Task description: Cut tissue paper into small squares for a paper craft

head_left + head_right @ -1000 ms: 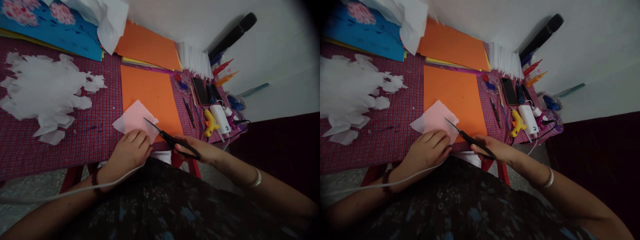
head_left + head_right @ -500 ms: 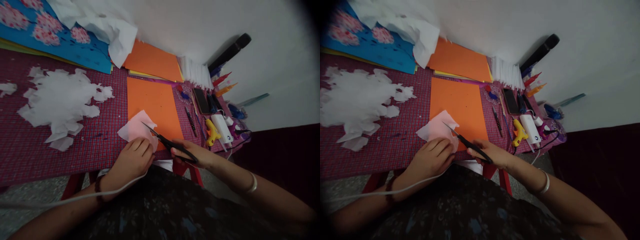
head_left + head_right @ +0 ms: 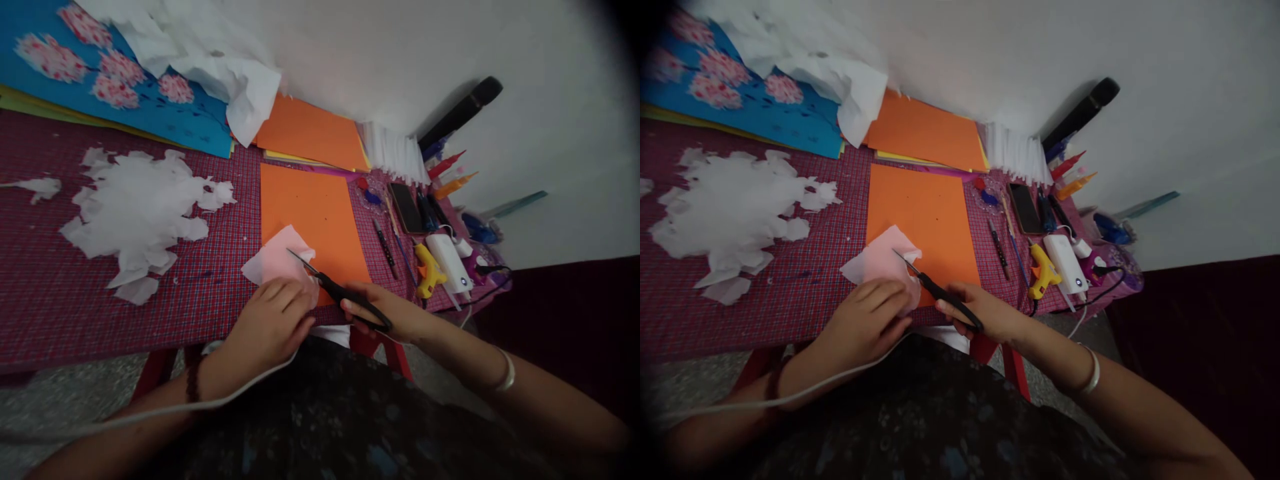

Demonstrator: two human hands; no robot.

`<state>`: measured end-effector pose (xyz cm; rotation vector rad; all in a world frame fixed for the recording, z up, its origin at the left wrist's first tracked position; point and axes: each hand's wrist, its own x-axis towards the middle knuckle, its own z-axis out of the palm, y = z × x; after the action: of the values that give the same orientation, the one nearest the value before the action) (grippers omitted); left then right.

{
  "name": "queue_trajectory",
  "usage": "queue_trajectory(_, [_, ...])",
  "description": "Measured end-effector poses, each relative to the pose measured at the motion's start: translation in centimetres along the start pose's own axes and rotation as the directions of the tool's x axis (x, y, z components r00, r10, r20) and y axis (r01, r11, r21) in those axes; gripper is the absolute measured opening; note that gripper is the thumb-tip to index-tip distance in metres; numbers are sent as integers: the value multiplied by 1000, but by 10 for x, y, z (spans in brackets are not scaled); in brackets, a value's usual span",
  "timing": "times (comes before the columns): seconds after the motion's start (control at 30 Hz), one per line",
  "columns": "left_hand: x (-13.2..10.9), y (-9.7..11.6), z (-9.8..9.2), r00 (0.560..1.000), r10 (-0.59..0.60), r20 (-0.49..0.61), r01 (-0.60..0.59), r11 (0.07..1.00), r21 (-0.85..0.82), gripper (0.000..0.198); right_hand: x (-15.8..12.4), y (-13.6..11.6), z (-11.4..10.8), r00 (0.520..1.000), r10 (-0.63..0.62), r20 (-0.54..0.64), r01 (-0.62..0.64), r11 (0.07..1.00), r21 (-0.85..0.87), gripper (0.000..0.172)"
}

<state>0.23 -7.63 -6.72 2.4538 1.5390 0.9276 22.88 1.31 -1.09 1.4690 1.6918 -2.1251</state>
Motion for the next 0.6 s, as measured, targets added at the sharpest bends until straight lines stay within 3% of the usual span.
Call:
queue_trajectory(0.1, [9,-26,-27,988,-150,-27,147,984,-105,23,0,3,-2,1000,-28,3,28,1000,13,57])
queue_trajectory(0.17, [18,-48,-42,935,-350,-55,333,922,-199,32,-1,4,-3,997,-80,8,80,997,10,56])
queue_trajectory(0.23, [30,-66,-50,861,-509,-26,450,784,-428,48,-3,4,-5,989,-147,30,147,989,-2,55])
queue_trajectory(0.3, [41,-74,-54,783,-615,96,515,552,-656,56,-5,3,-5,978,-202,52,202,979,-2,53])
queue_trajectory(0.37, [49,-74,-56,721,-644,255,547,304,-780,52,-6,2,-5,970,-238,54,238,971,10,55])
queue_trajectory(0.43, [53,-69,-58,691,-626,361,566,158,-809,40,-7,0,-4,962,-264,64,265,964,-4,55])
queue_trajectory(0.6, [52,-61,-64,700,-587,406,563,105,-819,26,-6,-5,-2,936,-333,115,339,940,-37,57])
